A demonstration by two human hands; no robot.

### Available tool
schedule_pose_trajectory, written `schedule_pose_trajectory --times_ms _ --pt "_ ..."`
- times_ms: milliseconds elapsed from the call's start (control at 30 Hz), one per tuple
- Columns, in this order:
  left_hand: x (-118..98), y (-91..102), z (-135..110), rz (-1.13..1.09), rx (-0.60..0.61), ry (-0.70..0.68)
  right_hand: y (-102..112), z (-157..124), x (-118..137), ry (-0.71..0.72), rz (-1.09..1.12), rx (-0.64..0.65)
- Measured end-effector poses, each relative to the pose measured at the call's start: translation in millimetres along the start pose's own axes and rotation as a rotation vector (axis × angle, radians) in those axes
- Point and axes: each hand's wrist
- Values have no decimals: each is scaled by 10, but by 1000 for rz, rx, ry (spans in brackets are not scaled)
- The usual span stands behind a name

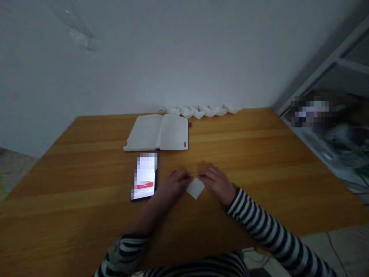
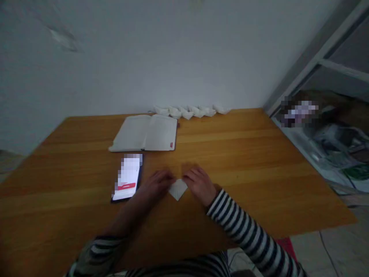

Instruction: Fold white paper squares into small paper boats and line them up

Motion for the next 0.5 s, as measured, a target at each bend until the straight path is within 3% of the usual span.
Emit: schedule_pose_trajectory --times_ms 233,500 --pt "-114 49 -178 51 3 30 143 -117 48 109 8 109" --pt "-173 128 -377 58 75 30 316 -184 121 121 46 287"
Point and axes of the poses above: each hand's wrist, its own z-axis towards the middle knuckle, its own y-axis out of the back of the hand, x = y × z, and after that the axes turned 7 degrees about y, right-handed
